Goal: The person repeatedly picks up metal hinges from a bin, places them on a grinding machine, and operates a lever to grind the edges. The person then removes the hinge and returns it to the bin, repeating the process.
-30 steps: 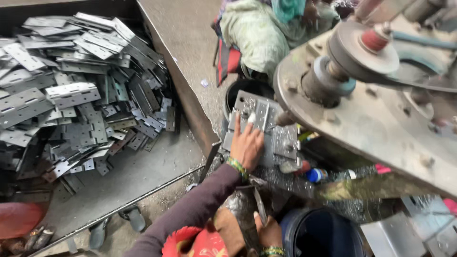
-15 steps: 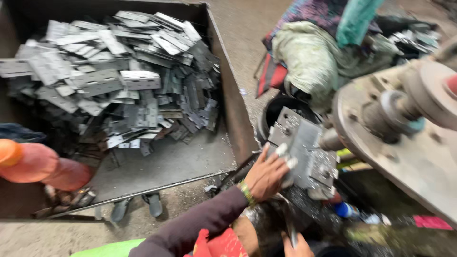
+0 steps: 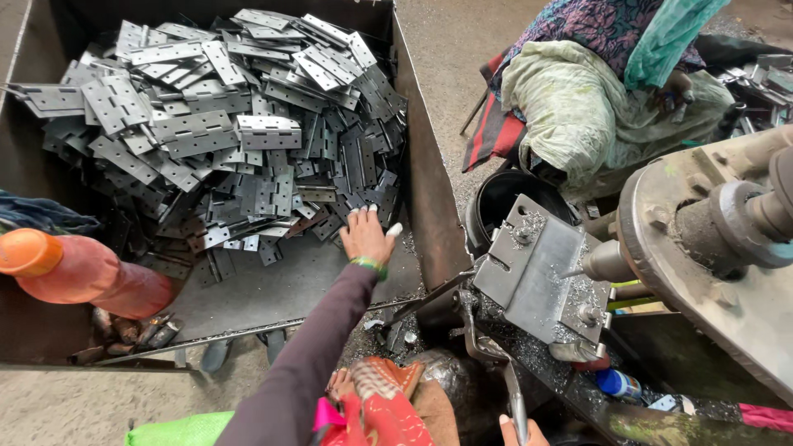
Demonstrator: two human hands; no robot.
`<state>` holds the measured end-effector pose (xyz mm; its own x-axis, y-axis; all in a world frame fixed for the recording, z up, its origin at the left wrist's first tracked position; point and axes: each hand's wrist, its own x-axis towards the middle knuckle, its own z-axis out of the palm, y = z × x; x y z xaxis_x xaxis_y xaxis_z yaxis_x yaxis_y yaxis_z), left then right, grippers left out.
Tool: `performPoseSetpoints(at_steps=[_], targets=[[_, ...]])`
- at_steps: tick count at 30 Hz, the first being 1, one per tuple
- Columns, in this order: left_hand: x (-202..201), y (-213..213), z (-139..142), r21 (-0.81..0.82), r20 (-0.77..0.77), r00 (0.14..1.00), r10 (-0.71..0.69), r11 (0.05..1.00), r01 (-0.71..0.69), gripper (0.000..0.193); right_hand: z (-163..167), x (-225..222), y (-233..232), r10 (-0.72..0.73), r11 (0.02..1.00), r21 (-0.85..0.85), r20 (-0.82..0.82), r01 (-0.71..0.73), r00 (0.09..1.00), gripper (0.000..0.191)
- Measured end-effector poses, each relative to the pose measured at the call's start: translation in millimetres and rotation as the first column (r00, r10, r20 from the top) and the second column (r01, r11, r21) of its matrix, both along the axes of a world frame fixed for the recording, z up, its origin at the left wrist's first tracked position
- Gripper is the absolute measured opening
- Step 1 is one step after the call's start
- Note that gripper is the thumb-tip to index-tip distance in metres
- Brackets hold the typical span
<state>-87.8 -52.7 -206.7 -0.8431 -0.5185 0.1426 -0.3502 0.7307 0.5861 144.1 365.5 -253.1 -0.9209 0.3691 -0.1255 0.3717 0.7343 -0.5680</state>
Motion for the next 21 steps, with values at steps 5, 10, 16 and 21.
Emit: performPoseSetpoints(at_steps=[5,10,16,21], targets=[[-37.3,9.6,-7.6,-0.094,0.202,0.953,0.225,0.973,-0.21,0.044,-10.9,9.9,0.8,-0.059,0.998,0.023,0.013,0.059,0.998,0.032],[-5.6,-9.6,-19.5,0.043,-0.072,0.981,0.181,0.983,-0.178,0.042,-8.5,9.5,6.6,-0.059,0.995,0.087,0.102,0.05,0.993,0.035],[79.3,-22.8,10.6,0.576,-0.039,0.993,0.109,0.815,-0.067,0.03,18.2,11.9,-0.7,-0.107,0.988,0.139,0.323,0.065,0.94,0.039],[107.9,3.2,113.4,0.744,-0.518,0.854,-0.052,0.464,0.48,0.024,62.3,13.7,-24.6,-0.122,0.987,0.139,0.313,0.081,0.942,0.04]])
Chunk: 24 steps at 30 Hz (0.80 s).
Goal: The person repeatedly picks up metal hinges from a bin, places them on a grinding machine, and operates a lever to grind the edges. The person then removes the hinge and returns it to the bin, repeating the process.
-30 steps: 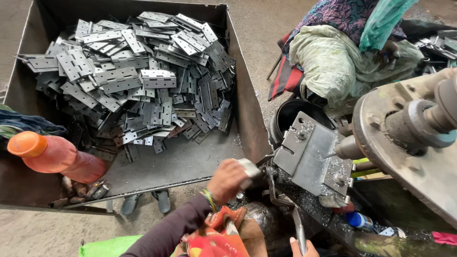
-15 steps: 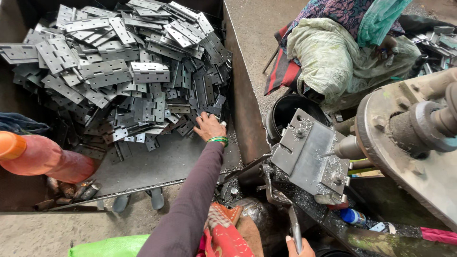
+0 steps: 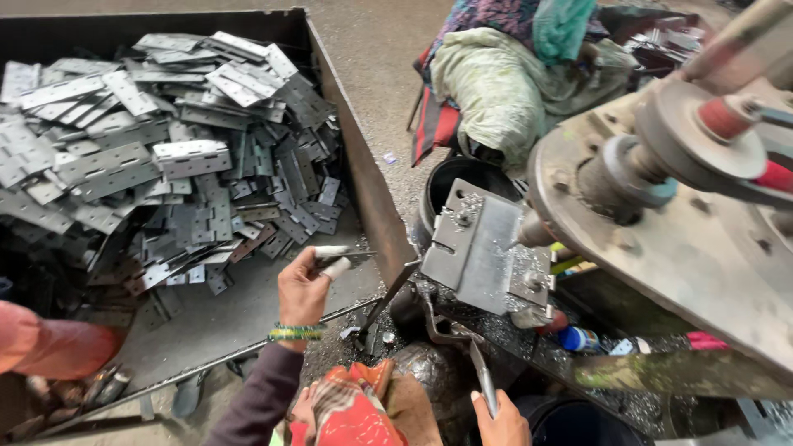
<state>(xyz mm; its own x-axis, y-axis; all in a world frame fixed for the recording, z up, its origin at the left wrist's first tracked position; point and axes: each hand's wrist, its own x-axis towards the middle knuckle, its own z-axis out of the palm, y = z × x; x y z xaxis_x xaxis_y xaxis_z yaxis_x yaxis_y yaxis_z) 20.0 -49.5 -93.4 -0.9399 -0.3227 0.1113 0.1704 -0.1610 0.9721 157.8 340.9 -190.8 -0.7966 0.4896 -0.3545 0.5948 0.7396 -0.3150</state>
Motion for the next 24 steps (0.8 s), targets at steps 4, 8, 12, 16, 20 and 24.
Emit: performPoseSetpoints(at_steps=[4,8,12,16,20,24], targets=[[18.2,62.8,61.6,-0.285,-0.281,0.93,-0.238,0.946,0.156,0.031,23.1,-4.3,-13.1,-0.009,1.0,-0.015,0.016,0.009,1.0,0.041],[7.8,129.3,66.8,-0.822,-0.447,0.715,-0.537,0.561,-0.092,0.043,25.0,-2.8,-13.7,-0.003,1.0,-0.022,0.026,0.004,1.0,0.043],[9.2,170.5,41.0,-0.936,-0.245,0.744,-0.622,0.353,-0.014,0.059,14.8,1.6,-3.0,0.021,1.0,-0.01,-0.098,-0.022,0.995,0.047],[1.6,173.2,24.1,-0.94,-0.073,0.809,-0.583,0.311,0.139,0.074,6.1,4.8,0.1,-0.003,1.0,0.011,-0.018,0.003,1.0,0.047],[-16.9,167.9,27.3,-0.944,0.002,0.879,-0.478,0.289,0.159,0.08,16.2,-4.5,-4.8,0.004,0.996,-0.089,0.003,-0.004,1.0,0.046],[-27.7,179.0,32.6,-0.951,0.084,0.902,-0.423,0.235,0.199,0.083,45.4,-21.7,-0.9,0.105,0.994,-0.049,0.074,-0.102,0.992,0.048]])
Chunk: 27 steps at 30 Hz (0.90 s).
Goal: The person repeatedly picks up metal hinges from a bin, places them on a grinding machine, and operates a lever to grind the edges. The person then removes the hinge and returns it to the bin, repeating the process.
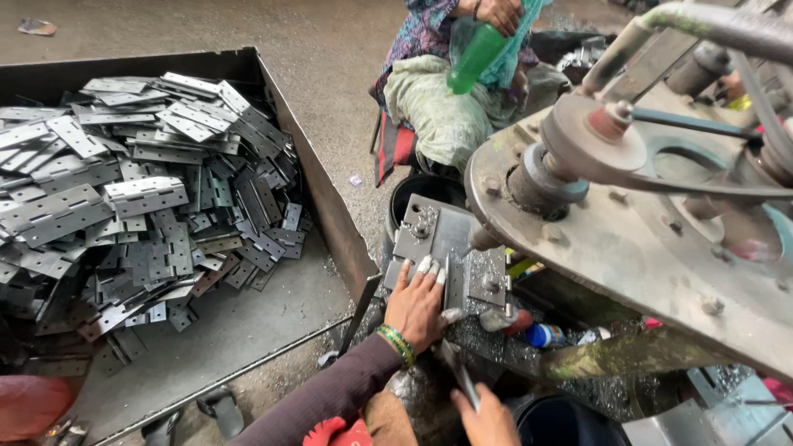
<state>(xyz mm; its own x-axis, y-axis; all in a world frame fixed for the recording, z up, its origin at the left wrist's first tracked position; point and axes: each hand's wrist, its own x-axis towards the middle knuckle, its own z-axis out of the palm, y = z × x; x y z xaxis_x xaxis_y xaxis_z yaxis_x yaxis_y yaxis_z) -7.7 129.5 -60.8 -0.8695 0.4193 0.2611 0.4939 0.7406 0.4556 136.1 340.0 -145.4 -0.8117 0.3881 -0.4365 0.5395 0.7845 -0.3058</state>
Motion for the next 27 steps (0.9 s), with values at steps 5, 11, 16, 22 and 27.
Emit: performPoseSetpoints(at_steps=[5,11,16,22,27], targets=[[-11.3,15.6,-3.4,-0.055,-0.031,0.997,0.067,0.996,-0.068,0.076,6.8,3.8,1.5,-0.019,0.994,0.108,0.03,0.016,0.999,0.051],[-16.4,17.8,-12.4,-0.075,-0.084,0.994,0.064,0.995,-0.07,0.068,-55.8,23.1,-25.6,-0.19,0.967,0.151,-0.106,0.204,0.976,0.053],[-0.8,5.2,-17.7,0.108,-0.226,0.972,0.065,0.993,-0.042,0.061,-44.8,20.6,-6.9,-0.087,0.996,-0.036,-0.125,0.083,0.988,0.058],[8.9,2.7,-9.3,0.016,-0.079,0.996,0.034,0.999,-0.033,0.061,17.6,-0.7,1.3,0.085,0.996,-0.01,0.029,-0.085,0.996,0.056],[6.6,6.1,-9.8,0.065,-0.12,0.992,0.041,0.997,-0.033,0.061,-23.7,4.5,1.2,0.072,0.996,-0.045,-0.037,-0.074,0.997,0.056]])
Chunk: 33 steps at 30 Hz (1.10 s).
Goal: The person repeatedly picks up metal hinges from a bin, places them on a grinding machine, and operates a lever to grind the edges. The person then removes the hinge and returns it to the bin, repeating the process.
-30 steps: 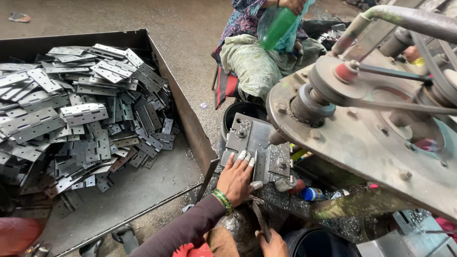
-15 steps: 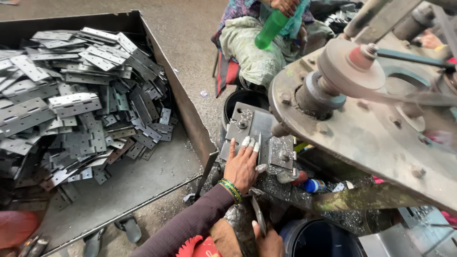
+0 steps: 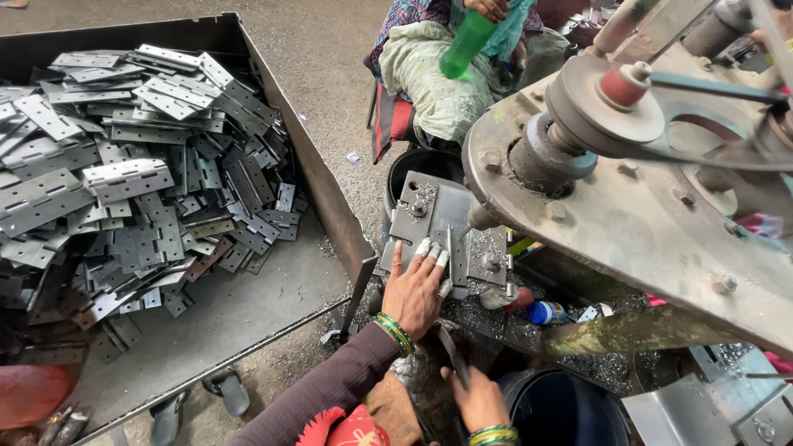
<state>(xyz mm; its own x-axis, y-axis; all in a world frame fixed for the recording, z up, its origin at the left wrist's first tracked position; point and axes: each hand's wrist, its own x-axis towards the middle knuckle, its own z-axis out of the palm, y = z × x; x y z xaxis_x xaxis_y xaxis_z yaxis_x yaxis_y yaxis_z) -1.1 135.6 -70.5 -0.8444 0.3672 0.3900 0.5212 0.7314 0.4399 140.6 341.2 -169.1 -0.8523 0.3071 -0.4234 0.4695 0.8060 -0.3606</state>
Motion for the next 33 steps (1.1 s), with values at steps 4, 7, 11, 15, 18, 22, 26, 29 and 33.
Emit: performPoseSetpoints(at_steps=[4,7,11,15,18,22,26,29,33], targets=[[-6.3,-3.2,-5.5,-0.146,-0.215,0.969,0.121,0.977,-0.154,0.06,-80.2,28.3,-12.1,-0.061,0.986,0.14,-0.191,0.089,0.98,0.066],[-11.0,-10.6,-9.3,-0.006,-0.075,0.997,-0.024,1.0,0.024,0.052,-98.4,20.2,-10.5,-0.027,0.981,0.182,-0.218,0.067,0.976,0.065],[-16.3,-8.5,-12.3,-0.014,-0.11,0.994,0.015,1.0,-0.016,0.05,-51.3,4.8,12.2,-0.007,0.998,0.059,-0.014,0.008,1.0,0.061],[-24.5,4.8,-11.4,-0.015,-0.061,0.997,0.039,0.999,-0.04,0.049,-1.2,-2.2,13.1,0.002,0.997,0.078,-0.032,0.001,0.999,0.059],[-26.8,9.6,-7.9,0.033,-0.123,0.989,0.078,0.997,-0.074,0.049,-13.8,4.0,-1.9,-0.041,0.997,0.053,-0.136,0.049,0.99,0.059],[-27.6,4.4,-5.0,0.015,-0.066,0.996,0.063,0.998,-0.063,0.041,-66.0,23.6,-11.4,-0.1,0.992,-0.09,-0.203,0.083,0.974,0.055],[-31.7,2.6,-9.4,-0.037,-0.032,0.999,0.021,0.999,-0.022,0.053,-77.1,16.9,1.1,-0.001,0.983,-0.177,-0.279,-0.05,0.96,0.051],[-41.1,8.2,-12.5,-0.051,-0.198,0.977,0.082,0.994,-0.094,0.052,-45.3,4.5,16.2,0.255,0.966,0.055,-0.318,-0.251,0.913,0.047],[-54.8,14.9,-7.2,-0.149,0.056,0.997,0.051,0.988,-0.042,0.041,-12.4,0.6,15.8,0.006,0.999,0.041,-0.061,-0.003,0.998,0.05]])
